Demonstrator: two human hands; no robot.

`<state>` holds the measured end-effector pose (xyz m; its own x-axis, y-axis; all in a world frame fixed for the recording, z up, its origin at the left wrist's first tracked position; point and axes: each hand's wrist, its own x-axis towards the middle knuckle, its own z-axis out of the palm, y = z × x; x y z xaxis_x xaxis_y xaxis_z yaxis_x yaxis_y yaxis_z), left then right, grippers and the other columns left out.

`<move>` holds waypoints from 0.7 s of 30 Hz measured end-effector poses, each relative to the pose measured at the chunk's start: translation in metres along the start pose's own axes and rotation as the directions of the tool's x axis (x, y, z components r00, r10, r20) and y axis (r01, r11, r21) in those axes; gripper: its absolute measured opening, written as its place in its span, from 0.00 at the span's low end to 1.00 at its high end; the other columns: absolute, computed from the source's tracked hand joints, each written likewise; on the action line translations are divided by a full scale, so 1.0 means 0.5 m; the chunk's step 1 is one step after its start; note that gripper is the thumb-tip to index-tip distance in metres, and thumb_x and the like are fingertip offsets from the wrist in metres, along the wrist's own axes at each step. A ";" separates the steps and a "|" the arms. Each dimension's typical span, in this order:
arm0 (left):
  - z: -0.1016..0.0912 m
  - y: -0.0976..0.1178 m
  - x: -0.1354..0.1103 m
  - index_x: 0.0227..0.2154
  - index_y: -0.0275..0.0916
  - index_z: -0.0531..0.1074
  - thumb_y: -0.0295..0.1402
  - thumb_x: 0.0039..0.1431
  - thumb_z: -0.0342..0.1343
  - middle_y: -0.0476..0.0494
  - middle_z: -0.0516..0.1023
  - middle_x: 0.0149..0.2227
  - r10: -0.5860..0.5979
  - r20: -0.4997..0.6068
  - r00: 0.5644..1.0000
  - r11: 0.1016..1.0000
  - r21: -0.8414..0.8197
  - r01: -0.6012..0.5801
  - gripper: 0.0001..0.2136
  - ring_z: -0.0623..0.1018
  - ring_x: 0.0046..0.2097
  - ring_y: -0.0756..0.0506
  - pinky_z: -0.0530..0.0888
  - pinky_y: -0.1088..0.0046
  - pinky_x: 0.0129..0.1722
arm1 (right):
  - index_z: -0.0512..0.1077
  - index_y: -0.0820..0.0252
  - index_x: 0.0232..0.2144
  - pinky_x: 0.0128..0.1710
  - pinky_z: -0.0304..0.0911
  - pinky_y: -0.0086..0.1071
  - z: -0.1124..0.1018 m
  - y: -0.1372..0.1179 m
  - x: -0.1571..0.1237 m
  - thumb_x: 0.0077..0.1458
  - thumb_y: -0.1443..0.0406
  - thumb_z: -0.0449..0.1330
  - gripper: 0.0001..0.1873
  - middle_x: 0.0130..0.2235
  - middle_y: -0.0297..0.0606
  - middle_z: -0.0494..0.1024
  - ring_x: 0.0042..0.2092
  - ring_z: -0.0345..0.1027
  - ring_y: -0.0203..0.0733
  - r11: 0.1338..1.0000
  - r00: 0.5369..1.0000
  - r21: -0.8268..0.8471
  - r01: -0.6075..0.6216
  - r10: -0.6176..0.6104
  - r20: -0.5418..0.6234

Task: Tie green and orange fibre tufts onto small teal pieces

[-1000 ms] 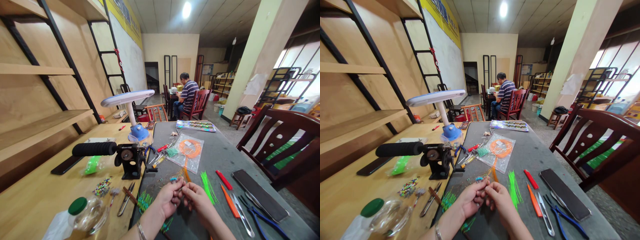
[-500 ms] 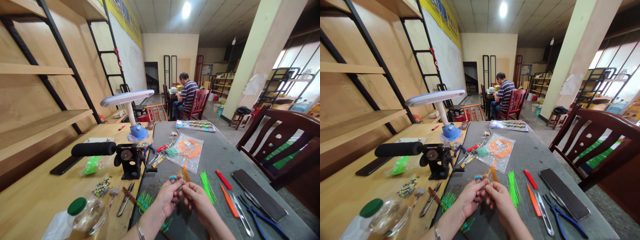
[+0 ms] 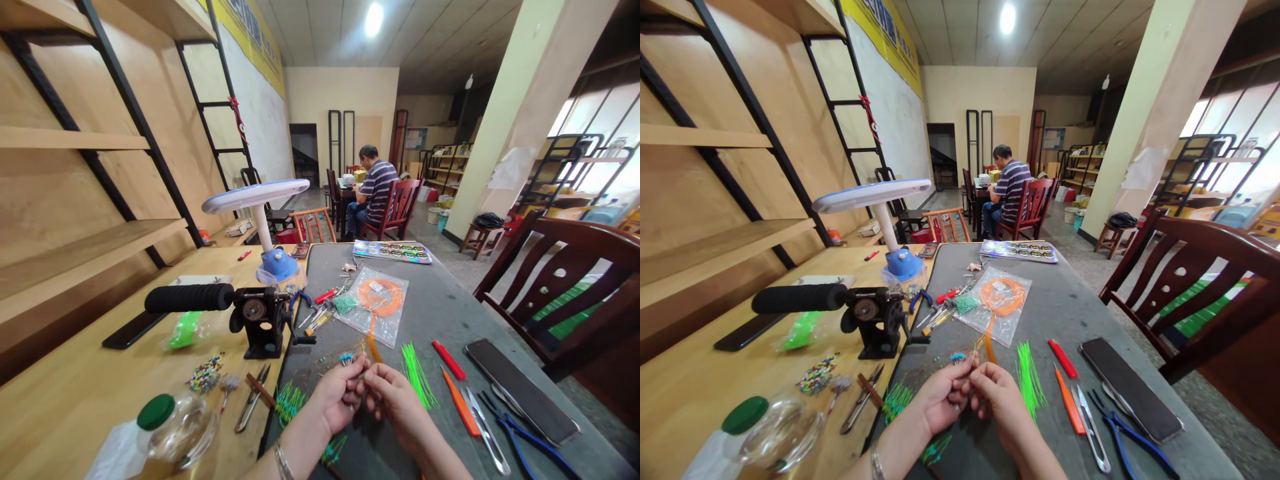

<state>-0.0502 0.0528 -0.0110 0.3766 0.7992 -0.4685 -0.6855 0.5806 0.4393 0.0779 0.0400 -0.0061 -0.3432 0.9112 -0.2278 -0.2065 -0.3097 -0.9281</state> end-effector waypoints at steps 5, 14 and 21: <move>0.002 0.000 -0.002 0.28 0.31 0.72 0.27 0.59 0.56 0.57 0.61 0.14 0.001 0.010 1.000 1.000 -0.012 0.000 0.06 0.60 0.13 0.60 0.48 0.89 0.10 | 0.68 0.61 0.22 0.17 0.49 0.21 0.000 -0.001 0.000 0.42 0.50 0.66 0.21 0.20 0.29 0.71 0.18 0.57 0.26 1.000 1.000 0.015 -0.003 0.003 -0.003; 0.008 0.003 -0.006 0.28 0.30 0.72 0.25 0.61 0.53 0.56 0.61 0.13 -0.002 0.002 1.000 1.000 -0.024 0.002 0.07 0.59 0.12 0.60 0.48 0.89 0.10 | 0.68 0.62 0.22 0.16 0.48 0.20 0.000 -0.001 0.000 0.42 0.51 0.66 0.20 0.21 0.30 0.72 0.18 0.58 0.26 1.000 1.000 0.025 -0.011 0.011 -0.003; 0.005 0.002 -0.005 0.27 0.30 0.72 0.26 0.60 0.54 0.56 0.61 0.13 -0.006 0.007 1.000 1.000 -0.014 0.006 0.07 0.59 0.13 0.61 0.48 0.90 0.10 | 0.69 0.62 0.23 0.16 0.49 0.20 0.001 0.001 0.001 0.41 0.51 0.67 0.20 0.22 0.30 0.73 0.18 0.58 0.26 0.999 1.000 0.043 -0.019 0.019 -0.017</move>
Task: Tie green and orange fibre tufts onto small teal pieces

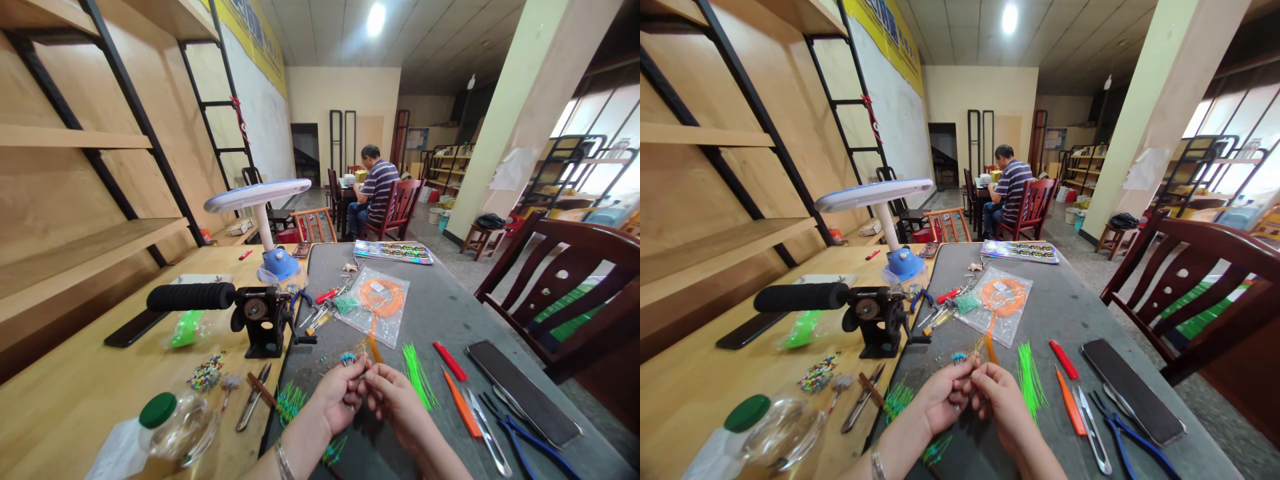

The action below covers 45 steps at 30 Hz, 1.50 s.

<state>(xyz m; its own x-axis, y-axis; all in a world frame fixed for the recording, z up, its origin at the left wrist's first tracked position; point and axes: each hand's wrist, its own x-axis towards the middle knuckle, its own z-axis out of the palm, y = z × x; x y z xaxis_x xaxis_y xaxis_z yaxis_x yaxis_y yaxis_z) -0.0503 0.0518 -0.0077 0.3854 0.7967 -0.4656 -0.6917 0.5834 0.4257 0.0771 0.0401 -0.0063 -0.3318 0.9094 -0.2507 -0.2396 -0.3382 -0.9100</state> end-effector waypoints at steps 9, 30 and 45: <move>0.000 -0.002 0.001 0.28 0.31 0.72 0.26 0.56 0.59 0.57 0.61 0.13 0.040 0.013 0.999 0.999 0.029 -0.041 0.04 0.59 0.13 0.60 0.47 0.89 0.10 | 0.69 0.63 0.23 0.15 0.50 0.19 -0.002 0.001 0.002 0.41 0.52 0.67 0.20 0.22 0.31 0.74 0.18 0.59 0.25 1.000 1.000 0.020 0.002 -0.002 0.005; 0.015 -0.010 -0.009 0.33 0.34 0.72 0.31 0.36 0.71 0.53 0.73 0.19 0.270 -0.048 0.962 0.947 0.191 -0.257 0.19 0.60 0.14 0.60 0.47 0.87 0.12 | 0.71 0.64 0.23 0.14 0.49 0.19 -0.006 0.012 0.006 0.41 0.50 0.68 0.22 0.21 0.29 0.72 0.16 0.54 0.23 0.995 0.999 0.096 0.030 -0.028 -0.023; 0.023 -0.012 -0.010 0.31 0.34 0.69 0.37 0.30 0.73 0.53 0.73 0.19 0.443 -0.049 0.895 0.869 0.271 -0.415 0.24 0.66 0.17 0.57 0.60 0.84 0.17 | 0.71 0.64 0.30 0.13 0.50 0.18 0.001 -0.009 -0.010 0.45 0.49 0.64 0.23 0.27 0.37 0.78 0.18 0.62 0.26 0.981 0.999 0.191 -0.044 0.040 0.025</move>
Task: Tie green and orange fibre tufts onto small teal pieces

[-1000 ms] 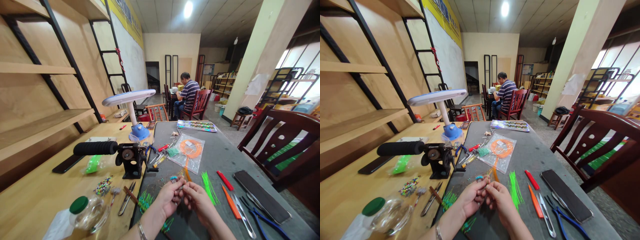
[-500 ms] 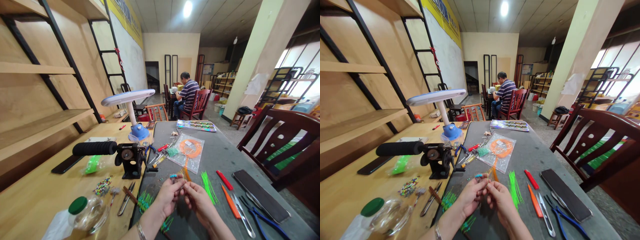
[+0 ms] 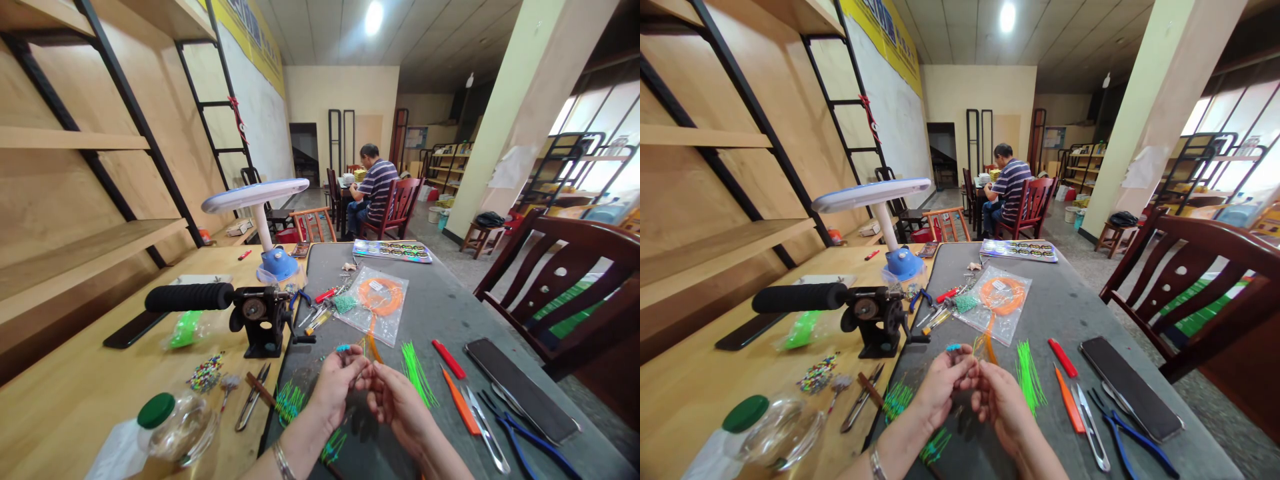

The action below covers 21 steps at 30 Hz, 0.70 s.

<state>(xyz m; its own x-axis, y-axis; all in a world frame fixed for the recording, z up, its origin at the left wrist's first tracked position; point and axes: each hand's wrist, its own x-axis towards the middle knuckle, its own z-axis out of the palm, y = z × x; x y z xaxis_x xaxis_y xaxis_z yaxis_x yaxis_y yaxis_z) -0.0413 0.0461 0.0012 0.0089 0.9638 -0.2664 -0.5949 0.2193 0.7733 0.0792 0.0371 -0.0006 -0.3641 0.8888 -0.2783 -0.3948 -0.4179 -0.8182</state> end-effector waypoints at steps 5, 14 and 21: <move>-0.006 -0.002 0.006 0.31 0.34 0.69 0.37 0.30 0.73 0.52 0.75 0.22 0.010 -0.051 0.999 0.999 0.037 -0.008 0.24 0.61 0.15 0.60 0.54 0.84 0.14 | 0.69 0.62 0.28 0.13 0.49 0.18 -0.003 -0.005 -0.003 0.43 0.50 0.66 0.21 0.26 0.35 0.77 0.18 0.64 0.28 0.973 0.999 -0.227 0.040 -0.044 -0.014; -0.008 -0.006 0.008 0.32 0.34 0.70 0.36 0.32 0.72 0.51 0.76 0.23 0.056 -0.061 0.997 0.994 0.097 -0.050 0.23 0.60 0.16 0.60 0.52 0.84 0.15 | 0.65 0.60 0.23 0.12 0.45 0.20 -0.013 0.001 0.012 0.40 0.47 0.65 0.24 0.23 0.31 0.76 0.15 0.60 0.27 0.915 0.983 -0.380 0.135 -0.172 -0.066; -0.007 -0.008 0.009 0.33 0.33 0.70 0.37 0.32 0.72 0.50 0.76 0.24 0.053 -0.075 0.996 0.992 0.118 -0.044 0.23 0.59 0.15 0.60 0.50 0.83 0.15 | 0.66 0.60 0.22 0.13 0.47 0.21 -0.014 0.003 0.021 0.37 0.46 0.66 0.25 0.21 0.31 0.75 0.14 0.57 0.26 0.930 0.980 -0.337 0.147 -0.182 -0.077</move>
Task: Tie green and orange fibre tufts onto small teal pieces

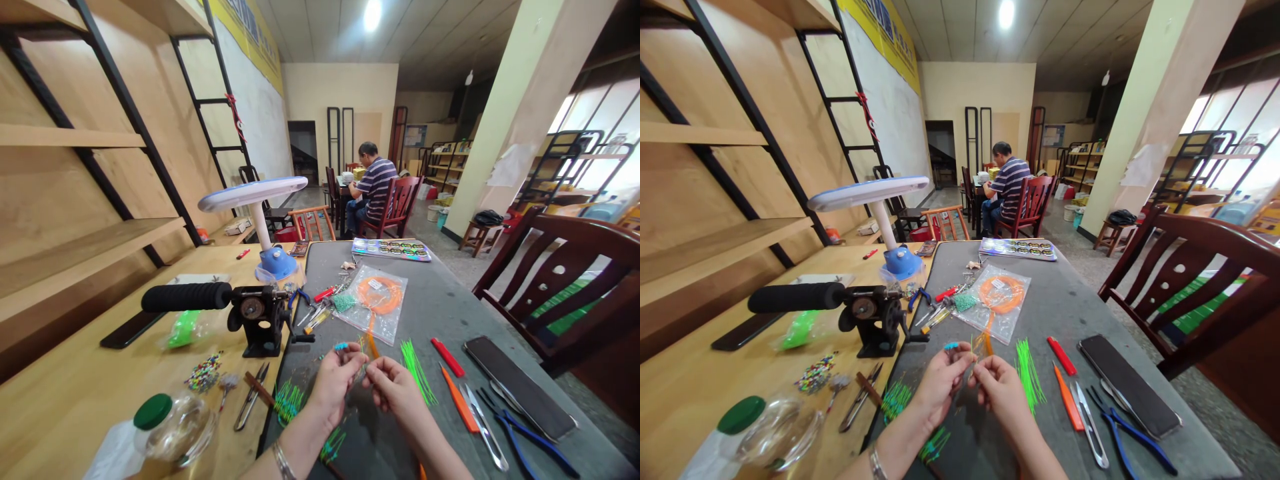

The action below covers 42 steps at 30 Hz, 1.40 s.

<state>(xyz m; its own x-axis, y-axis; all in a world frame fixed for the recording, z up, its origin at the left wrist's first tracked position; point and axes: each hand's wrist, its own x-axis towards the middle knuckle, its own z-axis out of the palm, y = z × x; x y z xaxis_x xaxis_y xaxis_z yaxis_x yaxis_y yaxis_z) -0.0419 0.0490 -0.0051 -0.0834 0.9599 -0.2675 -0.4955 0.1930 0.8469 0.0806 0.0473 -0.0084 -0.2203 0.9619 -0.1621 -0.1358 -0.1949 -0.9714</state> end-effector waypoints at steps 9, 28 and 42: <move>-0.005 0.009 -0.003 0.33 0.35 0.72 0.37 0.33 0.71 0.52 0.75 0.23 -0.014 0.026 1.000 1.000 -0.002 0.014 0.22 0.66 0.19 0.57 0.53 0.83 0.16 | 0.70 0.63 0.26 0.20 0.61 0.24 0.000 -0.023 -0.017 0.49 0.43 0.58 0.27 0.24 0.37 0.76 0.21 0.67 0.31 0.932 0.988 0.332 -0.148 0.151 0.017; 0.020 0.019 -0.039 0.35 0.36 0.73 0.38 0.49 0.64 0.48 0.73 0.26 0.057 0.523 0.851 0.961 0.202 -0.189 0.14 0.71 0.27 0.51 0.66 0.78 0.27 | 0.69 0.62 0.25 0.17 0.57 0.18 -0.061 -0.070 -0.053 0.52 0.49 0.59 0.21 0.21 0.33 0.72 0.19 0.64 0.28 0.808 0.980 0.555 -0.197 0.139 0.146; 0.019 -0.011 -0.013 0.32 0.35 0.69 0.40 0.37 0.69 0.54 0.69 0.21 -0.054 0.006 0.999 0.996 -0.071 0.054 0.21 0.62 0.19 0.58 0.48 0.84 0.15 | 0.74 0.57 0.34 0.16 0.58 0.22 -0.089 -0.003 -0.035 0.39 0.53 0.70 0.21 0.29 0.31 0.75 0.22 0.64 0.31 0.962 0.943 0.271 -0.038 0.124 -0.309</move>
<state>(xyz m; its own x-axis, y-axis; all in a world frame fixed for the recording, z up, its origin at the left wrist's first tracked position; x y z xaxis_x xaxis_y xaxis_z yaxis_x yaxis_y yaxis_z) -0.0305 0.0439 -0.0037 -0.0516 0.9493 -0.3102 -0.5592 0.2299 0.7965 0.1278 0.0394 -0.0117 0.0735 0.9423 -0.3267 -0.3836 -0.2757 -0.8814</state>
